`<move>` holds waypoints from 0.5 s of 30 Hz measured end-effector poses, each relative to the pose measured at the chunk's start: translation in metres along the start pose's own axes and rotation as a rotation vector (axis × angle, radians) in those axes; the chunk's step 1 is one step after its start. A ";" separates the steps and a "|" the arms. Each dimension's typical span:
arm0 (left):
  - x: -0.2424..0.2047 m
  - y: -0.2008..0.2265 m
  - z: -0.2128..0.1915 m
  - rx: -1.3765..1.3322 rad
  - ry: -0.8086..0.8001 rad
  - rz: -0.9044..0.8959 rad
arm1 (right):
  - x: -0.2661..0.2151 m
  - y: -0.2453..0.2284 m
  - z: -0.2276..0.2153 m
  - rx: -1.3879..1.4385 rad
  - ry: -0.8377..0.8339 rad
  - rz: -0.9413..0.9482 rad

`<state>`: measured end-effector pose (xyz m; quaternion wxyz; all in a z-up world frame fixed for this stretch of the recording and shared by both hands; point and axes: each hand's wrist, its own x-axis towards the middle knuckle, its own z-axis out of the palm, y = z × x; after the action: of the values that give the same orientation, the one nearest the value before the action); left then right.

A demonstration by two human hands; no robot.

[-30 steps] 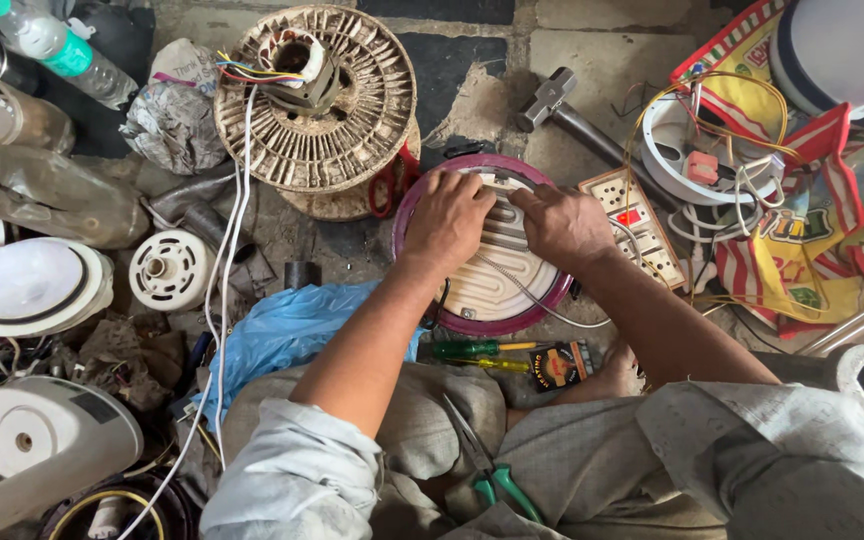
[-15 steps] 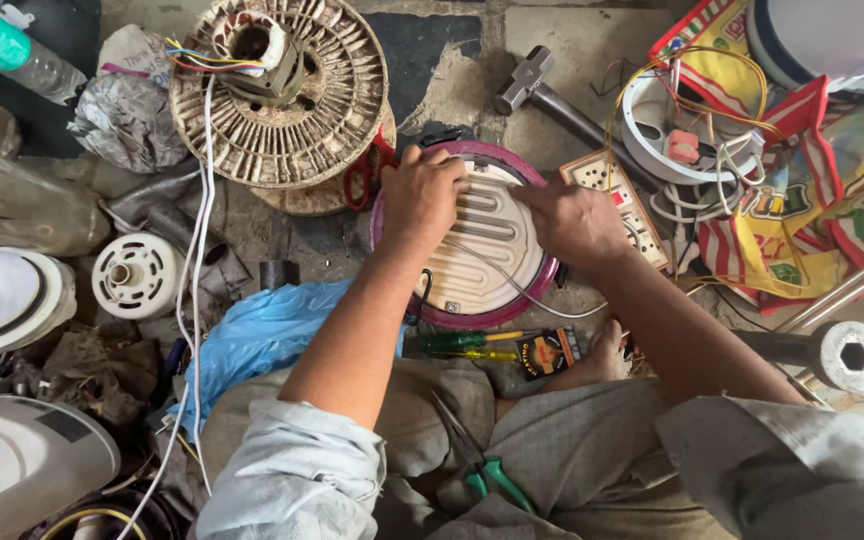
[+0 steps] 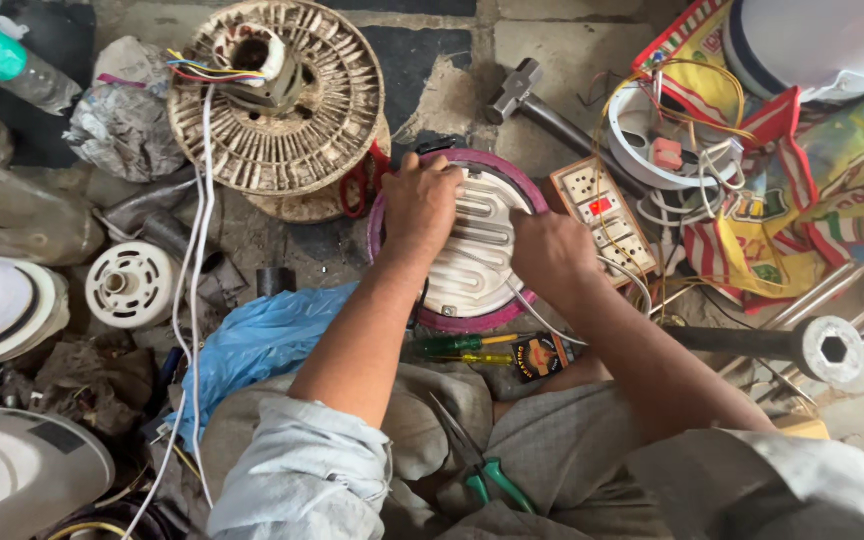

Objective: The person sits on the floor and repairs a circular heating element by hand. They manipulate the metal heating coils, adjusting their position within the white ceramic base. The person uses pliers to bend and secure the coils into the correct shape.

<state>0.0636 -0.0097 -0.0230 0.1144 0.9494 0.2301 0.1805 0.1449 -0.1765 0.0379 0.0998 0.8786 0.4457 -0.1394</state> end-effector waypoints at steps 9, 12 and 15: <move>-0.001 0.008 -0.002 0.036 0.014 -0.016 | -0.029 0.010 0.045 -0.052 0.158 -0.082; -0.003 0.008 -0.004 0.076 -0.014 -0.008 | -0.025 0.016 0.045 -0.042 0.164 -0.119; -0.001 0.013 0.002 0.139 -0.079 0.074 | -0.026 0.021 0.047 0.016 0.199 -0.110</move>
<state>0.0690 -0.0212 -0.0215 0.0506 0.9692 0.2024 0.1307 0.1398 -0.2223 0.0029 0.0403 0.8630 0.5000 -0.0601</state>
